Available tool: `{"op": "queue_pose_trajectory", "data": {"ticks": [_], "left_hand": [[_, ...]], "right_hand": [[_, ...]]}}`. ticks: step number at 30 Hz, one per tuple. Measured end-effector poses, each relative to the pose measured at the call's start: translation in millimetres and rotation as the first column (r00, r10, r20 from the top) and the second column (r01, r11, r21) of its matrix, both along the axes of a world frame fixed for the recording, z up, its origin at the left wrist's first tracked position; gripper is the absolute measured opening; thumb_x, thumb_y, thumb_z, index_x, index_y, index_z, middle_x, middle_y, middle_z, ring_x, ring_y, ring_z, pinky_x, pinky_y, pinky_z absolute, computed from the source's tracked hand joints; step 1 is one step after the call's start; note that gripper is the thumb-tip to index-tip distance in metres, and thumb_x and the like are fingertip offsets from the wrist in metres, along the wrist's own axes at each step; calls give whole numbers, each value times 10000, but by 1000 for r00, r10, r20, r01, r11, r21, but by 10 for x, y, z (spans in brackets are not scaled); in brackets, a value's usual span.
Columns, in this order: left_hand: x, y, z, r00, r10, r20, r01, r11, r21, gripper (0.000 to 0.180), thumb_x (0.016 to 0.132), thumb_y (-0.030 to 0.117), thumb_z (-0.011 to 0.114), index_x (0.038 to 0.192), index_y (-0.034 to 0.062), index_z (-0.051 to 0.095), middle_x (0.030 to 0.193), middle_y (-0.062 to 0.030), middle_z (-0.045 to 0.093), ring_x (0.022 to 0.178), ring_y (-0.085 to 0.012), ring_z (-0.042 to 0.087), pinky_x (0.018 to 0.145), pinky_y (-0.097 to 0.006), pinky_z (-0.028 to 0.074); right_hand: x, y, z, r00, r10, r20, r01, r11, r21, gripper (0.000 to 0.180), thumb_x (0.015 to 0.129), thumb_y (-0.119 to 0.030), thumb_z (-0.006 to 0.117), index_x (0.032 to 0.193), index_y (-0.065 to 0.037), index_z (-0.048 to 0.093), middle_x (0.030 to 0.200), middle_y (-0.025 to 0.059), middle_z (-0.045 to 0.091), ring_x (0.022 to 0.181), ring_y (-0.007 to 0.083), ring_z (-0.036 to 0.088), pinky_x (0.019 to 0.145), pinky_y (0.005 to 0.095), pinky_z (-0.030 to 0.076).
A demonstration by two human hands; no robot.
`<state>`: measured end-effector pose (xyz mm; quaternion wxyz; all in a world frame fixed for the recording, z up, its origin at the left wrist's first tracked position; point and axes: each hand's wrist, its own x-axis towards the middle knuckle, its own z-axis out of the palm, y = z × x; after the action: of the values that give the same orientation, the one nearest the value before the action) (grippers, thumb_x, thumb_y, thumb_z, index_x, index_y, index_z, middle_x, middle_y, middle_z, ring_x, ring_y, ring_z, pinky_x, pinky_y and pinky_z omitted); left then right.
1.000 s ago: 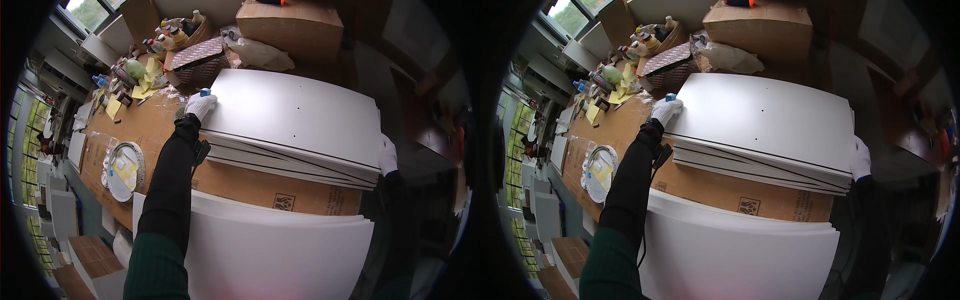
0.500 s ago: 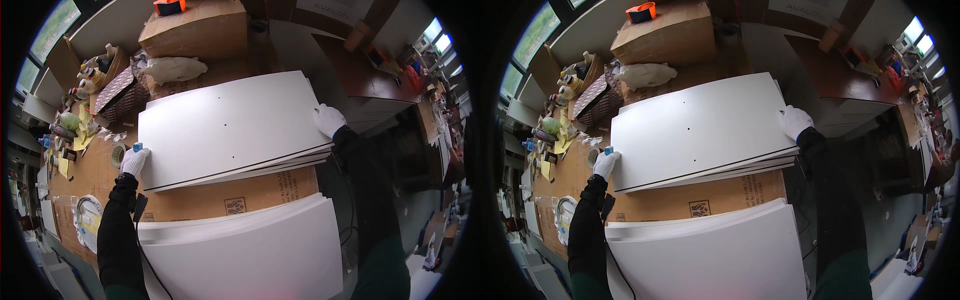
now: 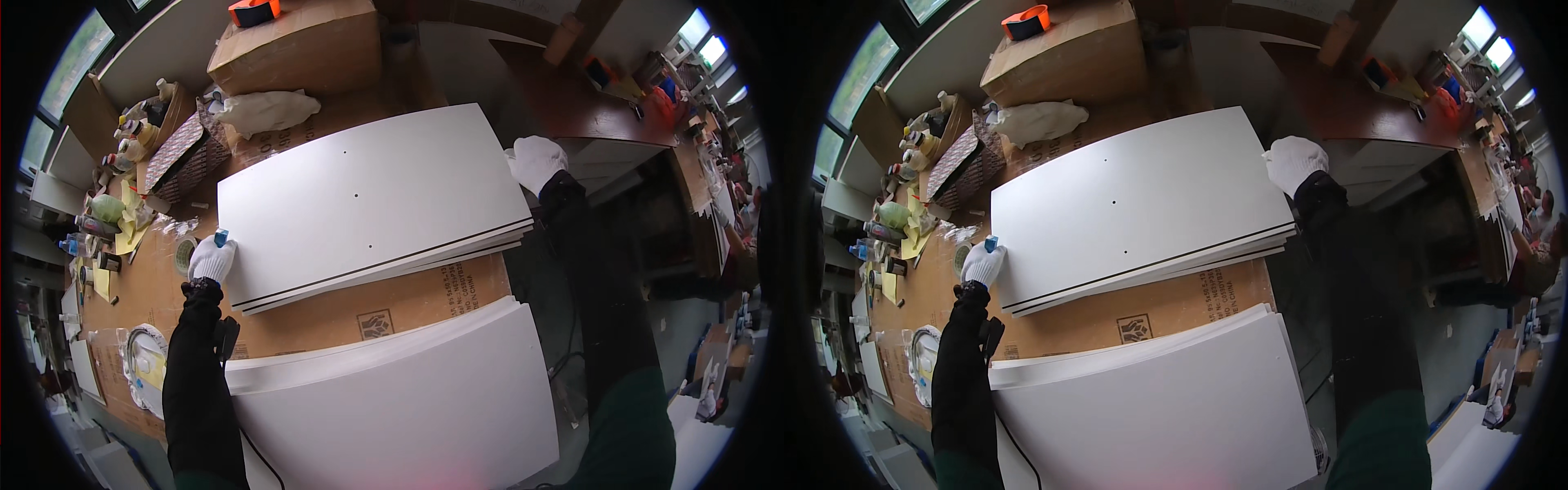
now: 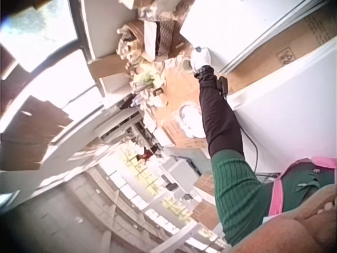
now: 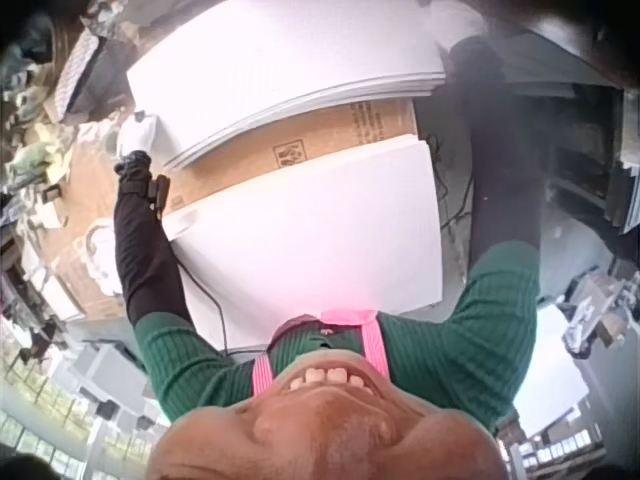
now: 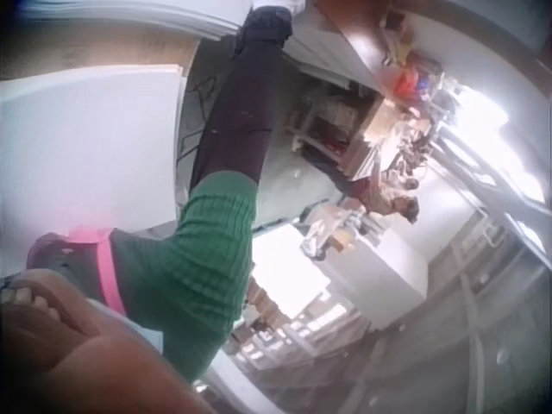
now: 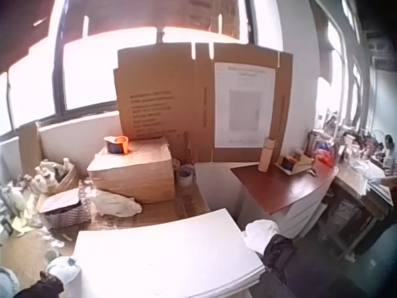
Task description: Inspecting and cleaning white furniture panels in a workshop environment.
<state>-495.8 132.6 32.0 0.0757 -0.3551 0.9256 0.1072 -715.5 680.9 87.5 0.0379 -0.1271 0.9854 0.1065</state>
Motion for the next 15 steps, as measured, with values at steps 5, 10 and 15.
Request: {"op": "queue_pose_trajectory", "data": {"ticks": [5, 10, 15], "left_hand": [[-209, 232, 294, 892, -70, -446, 57, 997, -43, 399, 905, 431, 630, 999, 46, 678, 870, -146, 723, 766, -320, 702, 714, -399, 549], [-221, 1203, 25, 863, 417, -286, 76, 453, 888, 415, 893, 447, 687, 918, 42, 602, 833, -113, 696, 647, -181, 668, 624, -311, 581], [-178, 1381, -201, 918, 321, -234, 90, 405, 910, 318, 901, 308, 681, 918, 0, 606, 781, -146, 701, 608, -195, 680, 571, -310, 588]], "right_hand": [[89, -47, 148, 989, 95, -115, -139, 863, -486, 291, 927, -181, 545, 1112, 14, 656, 1008, 224, 692, 871, 320, 703, 742, 437, 566], [147, -1323, 118, 469, 630, 620, 786, 24, -618, 339, 869, 8, 539, 1192, 71, 622, 1027, 151, 626, 837, 196, 688, 547, 207, 550], [485, -2678, -489, 629, 623, 465, 333, 324, -886, 454, 890, 15, 648, 1330, -86, 605, 1196, 120, 647, 1130, 259, 634, 996, 291, 535]]}}
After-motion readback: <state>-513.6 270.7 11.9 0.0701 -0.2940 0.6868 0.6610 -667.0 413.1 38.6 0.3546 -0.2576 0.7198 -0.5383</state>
